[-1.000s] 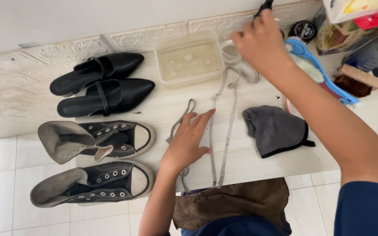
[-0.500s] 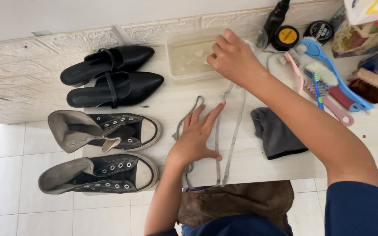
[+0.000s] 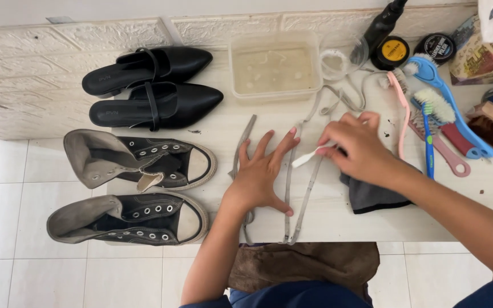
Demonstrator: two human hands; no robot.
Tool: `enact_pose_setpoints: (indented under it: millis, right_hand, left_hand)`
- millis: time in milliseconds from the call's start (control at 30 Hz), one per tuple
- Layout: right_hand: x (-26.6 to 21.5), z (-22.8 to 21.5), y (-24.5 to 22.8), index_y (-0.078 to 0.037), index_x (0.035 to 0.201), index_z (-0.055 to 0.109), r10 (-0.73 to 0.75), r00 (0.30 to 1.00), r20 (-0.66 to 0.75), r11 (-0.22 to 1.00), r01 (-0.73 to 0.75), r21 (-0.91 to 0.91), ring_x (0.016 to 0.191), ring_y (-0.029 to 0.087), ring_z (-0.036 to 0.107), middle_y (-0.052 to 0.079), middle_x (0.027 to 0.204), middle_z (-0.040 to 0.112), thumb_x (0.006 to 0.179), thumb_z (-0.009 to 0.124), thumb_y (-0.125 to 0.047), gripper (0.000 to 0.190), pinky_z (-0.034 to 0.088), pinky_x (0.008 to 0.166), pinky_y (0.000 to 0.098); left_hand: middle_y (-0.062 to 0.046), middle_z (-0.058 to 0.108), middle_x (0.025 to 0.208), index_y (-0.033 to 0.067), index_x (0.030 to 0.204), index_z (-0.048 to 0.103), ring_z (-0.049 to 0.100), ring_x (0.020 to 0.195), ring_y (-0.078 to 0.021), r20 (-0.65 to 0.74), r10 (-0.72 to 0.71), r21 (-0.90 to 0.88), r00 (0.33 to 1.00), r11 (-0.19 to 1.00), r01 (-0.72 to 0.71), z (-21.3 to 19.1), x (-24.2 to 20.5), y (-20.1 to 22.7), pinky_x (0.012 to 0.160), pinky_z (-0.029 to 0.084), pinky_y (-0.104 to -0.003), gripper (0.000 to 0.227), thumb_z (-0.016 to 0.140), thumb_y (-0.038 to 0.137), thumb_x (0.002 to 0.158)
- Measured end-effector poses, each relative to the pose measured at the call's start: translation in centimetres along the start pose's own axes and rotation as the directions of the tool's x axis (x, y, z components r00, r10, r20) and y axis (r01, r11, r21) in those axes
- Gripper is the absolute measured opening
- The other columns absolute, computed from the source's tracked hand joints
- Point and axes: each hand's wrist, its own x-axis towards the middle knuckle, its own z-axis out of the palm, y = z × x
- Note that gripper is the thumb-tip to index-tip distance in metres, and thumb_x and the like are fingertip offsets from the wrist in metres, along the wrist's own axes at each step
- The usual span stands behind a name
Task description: The person scrubs a pair of gray shoelaces on a white countertop using a toothbrush and a sponge. They repeatedly dip the toothbrush into a container of soapy water and scrub different sections of the laces, then wipe them with a gray cloth. The task continues throughout the clip without a visible final state.
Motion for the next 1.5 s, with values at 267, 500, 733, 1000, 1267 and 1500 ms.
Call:
enact_pose_setpoints:
  millis: [267, 500, 733, 1000, 1267, 1500]
  right_hand:
    - [-0.4, 2.9, 0.3, -0.026, 0.081, 0.058, -0.007, 0.999, -0.032, 0.993, 0.003, -0.115, 0.082, 0.016, 0.049, -0.007, 0.074, 0.052, 0.091, 0.066, -0.031, 0.013, 0.023, 0.088, 0.0424]
    - [0.1, 4.2, 0.9, -0.028, 0.072, 0.055, -0.087, 0.995, 0.038, 0.987, 0.091, -0.134, 0.085, 0.019, 0.051, -0.009, 0.075, 0.053, 0.076, 0.064, -0.024, 0.011, 0.026, 0.084, 0.0477]
    - [-0.1, 3.5, -0.5, -0.027, 0.073, 0.057, -0.074, 0.984, 0.164, 0.990, 0.092, -0.107, 0.085, 0.021, 0.055, -0.008, 0.076, 0.058, 0.069, 0.067, -0.023, 0.012, 0.031, 0.081, 0.0519]
    - [-1.0, 4.1, -0.9, -0.028, 0.073, 0.053, -0.081, 0.990, 0.113, 0.984, 0.098, -0.151, 0.083, 0.017, 0.052, -0.011, 0.073, 0.053, 0.077, 0.063, -0.026, 0.011, 0.027, 0.081, 0.0479]
    - [-1.2, 4.3, -1.3, -0.029, 0.070, 0.051, -0.060, 0.992, 0.107, 0.993, 0.070, -0.094, 0.079, 0.016, 0.052, -0.011, 0.067, 0.051, 0.080, 0.060, -0.027, 0.014, 0.025, 0.080, 0.0462]
    - [-1.3, 4.3, -1.6, -0.027, 0.074, 0.057, -0.066, 0.989, 0.131, 0.984, 0.087, -0.156, 0.086, 0.020, 0.053, -0.009, 0.074, 0.056, 0.066, 0.067, -0.023, 0.013, 0.029, 0.081, 0.0515]
  left_hand:
    - [-0.005, 0.035, 0.158, 0.0153, 0.157, -0.006, 0.004, 0.150, -0.0364, 0.065, -0.036, 0.120, 0.997, 0.992, 0.028, 0.3, 1.0, -0.4, 0.110, -0.008, -0.063, 0.162, 0.098, 0.046, 0.037]
    - [-0.008, 0.040, 0.155, 0.0173, 0.157, -0.007, 0.005, 0.150, -0.0361, 0.092, -0.050, 0.196, 0.995, 0.980, 0.031, 0.4, 1.4, -0.4, 0.109, -0.007, -0.063, 0.162, 0.098, 0.049, 0.038]
    - [-0.009, 0.040, 0.155, 0.0182, 0.157, -0.008, 0.004, 0.150, -0.0371, 0.114, -0.058, 0.170, 0.992, 0.985, 0.038, 0.1, 1.5, -0.4, 0.108, -0.005, -0.063, 0.163, 0.098, 0.048, 0.038]
    - [-0.010, 0.038, 0.156, 0.0182, 0.157, -0.008, 0.005, 0.149, -0.0399, 0.120, -0.035, 0.168, 0.992, 0.986, 0.014, 0.1, 2.0, -0.7, 0.108, -0.004, -0.063, 0.164, 0.099, 0.046, 0.036]
    - [-0.006, 0.031, 0.160, 0.0203, 0.157, -0.010, 0.005, 0.147, -0.0417, 0.093, -0.010, 0.200, 0.996, 0.980, -0.009, 0.3, 2.3, -1.0, 0.108, -0.002, -0.063, 0.169, 0.101, 0.047, 0.032]
    - [-0.002, 0.026, 0.162, 0.0219, 0.157, -0.012, 0.004, 0.147, -0.0411, 0.082, -0.021, 0.226, 0.996, 0.974, 0.002, 0.7, 2.4, -1.2, 0.109, -0.002, -0.060, 0.170, 0.101, 0.048, 0.032]
